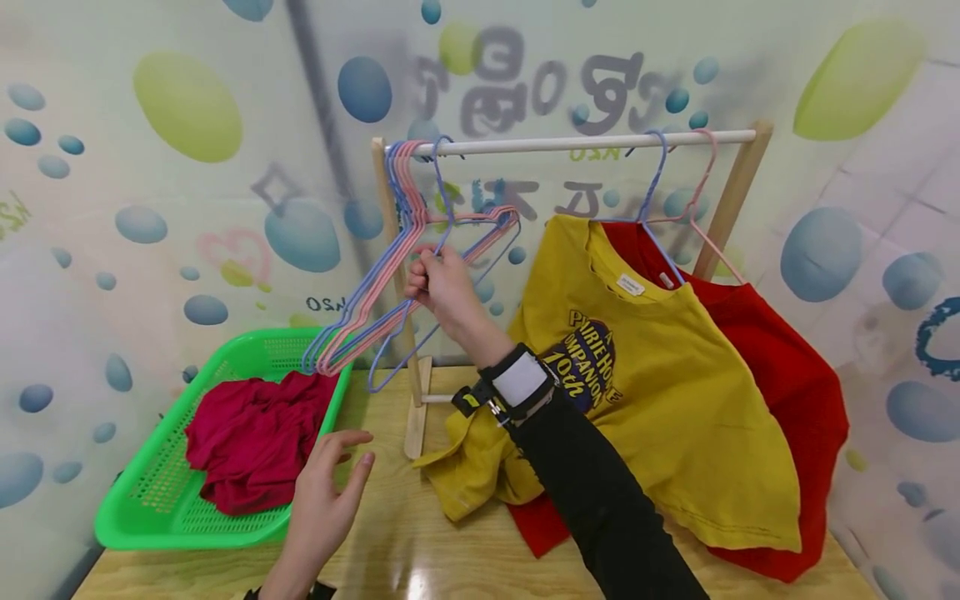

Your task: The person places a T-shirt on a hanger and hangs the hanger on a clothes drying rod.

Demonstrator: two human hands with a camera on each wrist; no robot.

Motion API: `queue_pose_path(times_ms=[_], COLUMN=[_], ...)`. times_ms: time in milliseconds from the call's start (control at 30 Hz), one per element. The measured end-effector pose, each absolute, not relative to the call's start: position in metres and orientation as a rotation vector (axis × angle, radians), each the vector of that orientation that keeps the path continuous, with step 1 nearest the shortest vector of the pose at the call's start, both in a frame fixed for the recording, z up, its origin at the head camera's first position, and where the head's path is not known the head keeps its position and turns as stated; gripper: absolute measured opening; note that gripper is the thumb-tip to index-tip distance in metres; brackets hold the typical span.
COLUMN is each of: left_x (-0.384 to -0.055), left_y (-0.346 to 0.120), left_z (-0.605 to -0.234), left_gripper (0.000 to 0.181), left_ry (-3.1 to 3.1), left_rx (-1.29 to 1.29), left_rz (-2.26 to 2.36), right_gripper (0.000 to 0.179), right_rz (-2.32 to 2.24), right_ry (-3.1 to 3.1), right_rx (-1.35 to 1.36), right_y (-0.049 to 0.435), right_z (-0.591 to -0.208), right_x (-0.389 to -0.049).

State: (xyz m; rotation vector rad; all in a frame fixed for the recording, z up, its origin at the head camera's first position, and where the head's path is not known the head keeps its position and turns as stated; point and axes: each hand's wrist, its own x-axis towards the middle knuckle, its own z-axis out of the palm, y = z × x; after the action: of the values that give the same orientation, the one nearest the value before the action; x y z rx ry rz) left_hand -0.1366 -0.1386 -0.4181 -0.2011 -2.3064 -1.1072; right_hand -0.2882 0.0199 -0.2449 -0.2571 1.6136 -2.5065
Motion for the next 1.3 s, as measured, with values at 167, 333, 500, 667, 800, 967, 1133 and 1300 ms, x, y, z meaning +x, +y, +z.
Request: queue_pose_path(times_ms=[167, 333, 500, 667, 800, 967, 1133, 1300], left_x=[-0.136, -0.136, -0.136, -0.136, -0.136, -0.135, -0.134, -0.133], left_y=[-0.139, -0.140, -0.141, -0.141, -0.140, -0.139, -0.139, -0.140], left_z=[-0.419, -0.419, -0.419, -0.416, -0.414, -0.414, -0.416, -0.414], left_gripper=[0.020, 0.021, 0.020, 0.020, 0.021, 0.020, 0.020, 0.020], left_ry=[-2.300, -2.286, -2.301, -2.299, -2.300, -2.302, -2.311, -2.299], left_rx=[-0.202, -0.212, -0.199, -0.199, -0.206, -0.207, -0.202, -0.213], left_rz=[-1.101, -1.099, -1.095, -1.124, -1.134, -1.128, -1.116, -1.121], right_gripper=[0.013, 0.013, 0.013, 0.013, 0.014, 0.015, 0.015, 0.019], right_rz=[-2.519, -2.499, -2.421, -2.347, -2.295, -2.206, -2.139, -2.070], right_ry=[1.594, 1.549, 1.499, 1.463, 1.484, 1.534, 1.539, 1.621], right_rx=[-0.338, -0.358, -0.358, -0.362, -0.317, -0.321, -0.392, -0.467], right_y=[0.028, 0.040, 0.057, 0.082, 0.100, 0.116, 0.126, 0.136], right_z=[-0.237, -0.237, -0.250, -0.267, -0.281, -0.300, -0.320, -0.334], right_x=[-0.278, -0.258, -0.235, -0.214, -0.201, -0.191, -0.183, -0.175])
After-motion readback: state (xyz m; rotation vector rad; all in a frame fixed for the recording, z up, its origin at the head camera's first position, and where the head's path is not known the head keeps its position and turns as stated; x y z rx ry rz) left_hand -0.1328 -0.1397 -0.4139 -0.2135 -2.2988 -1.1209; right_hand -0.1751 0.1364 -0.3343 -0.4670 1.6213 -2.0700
